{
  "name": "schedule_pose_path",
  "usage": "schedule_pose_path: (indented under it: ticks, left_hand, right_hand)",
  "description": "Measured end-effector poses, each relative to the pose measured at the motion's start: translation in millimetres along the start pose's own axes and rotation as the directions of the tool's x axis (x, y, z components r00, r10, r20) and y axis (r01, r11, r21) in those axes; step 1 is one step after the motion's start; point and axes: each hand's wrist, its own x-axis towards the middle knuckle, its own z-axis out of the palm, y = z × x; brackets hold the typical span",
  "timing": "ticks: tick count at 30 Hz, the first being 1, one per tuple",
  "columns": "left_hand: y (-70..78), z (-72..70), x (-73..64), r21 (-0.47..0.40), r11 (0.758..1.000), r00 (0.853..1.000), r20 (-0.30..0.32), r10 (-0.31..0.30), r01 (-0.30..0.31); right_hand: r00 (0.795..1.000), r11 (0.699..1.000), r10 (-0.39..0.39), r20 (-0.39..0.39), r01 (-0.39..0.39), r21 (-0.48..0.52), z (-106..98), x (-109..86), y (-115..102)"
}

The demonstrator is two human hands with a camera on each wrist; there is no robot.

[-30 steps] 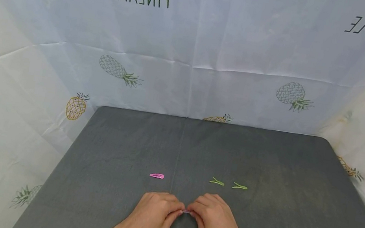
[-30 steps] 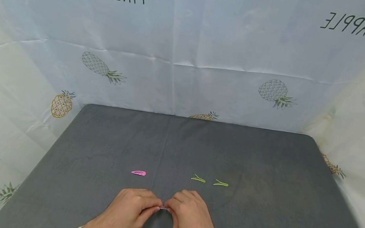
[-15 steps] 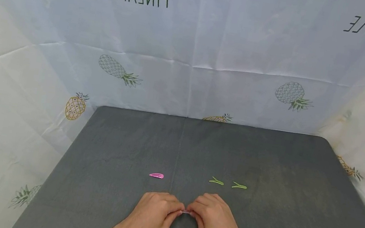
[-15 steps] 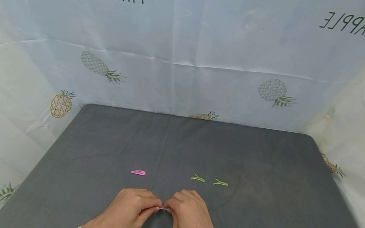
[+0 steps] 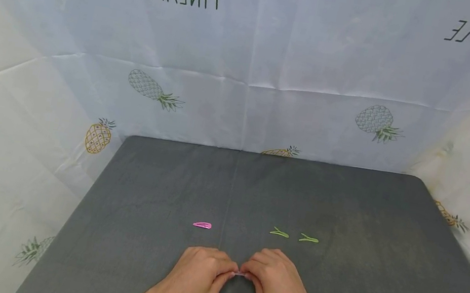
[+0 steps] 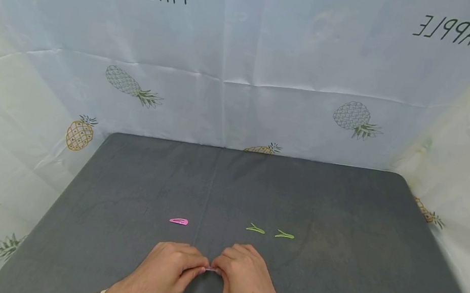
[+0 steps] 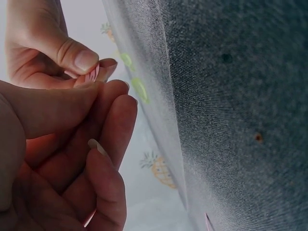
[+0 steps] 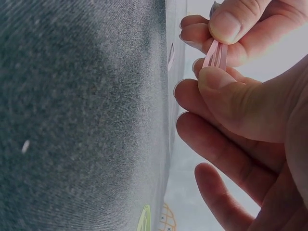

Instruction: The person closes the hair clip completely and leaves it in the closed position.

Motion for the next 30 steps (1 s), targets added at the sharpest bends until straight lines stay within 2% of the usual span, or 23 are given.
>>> schedule_pose_path:
  ticks: [10, 14, 20, 30]
  left_hand:
    - [0.4, 0.0, -0.5, -0.029, 0.999, 0.999, 0.031, 0.021, -0.02]
    - [0.4, 0.2, -0.2, -0.046, 0.999, 1.0, 0.019, 0.0, 0.001]
    - [0.2, 1.8, 0.3, -0.036, 0.999, 1.0, 0.015, -0.023, 0.024]
    - [1.7, 3.7, -0.8, -0.043, 0.997, 0.994, 0.089, -0.06, 0.064]
  right_hand:
    - [0.998, 0.998, -0.055, -0.035, 0.056, 0.03, -0.2, 0.4, 2.3]
    - [0.999, 0.999, -0.018, -0.031, 0.02, 0.039, -1.1, 0.2, 2.3]
    - [0.999, 0.999, 0.032, 0.02, -0.033, 0.032, -2.6, -0.7, 1.1]
    - [0.996, 0.998, 0.058, 0.063, -0.059, 0.001, -2.3, -2.9, 1.6]
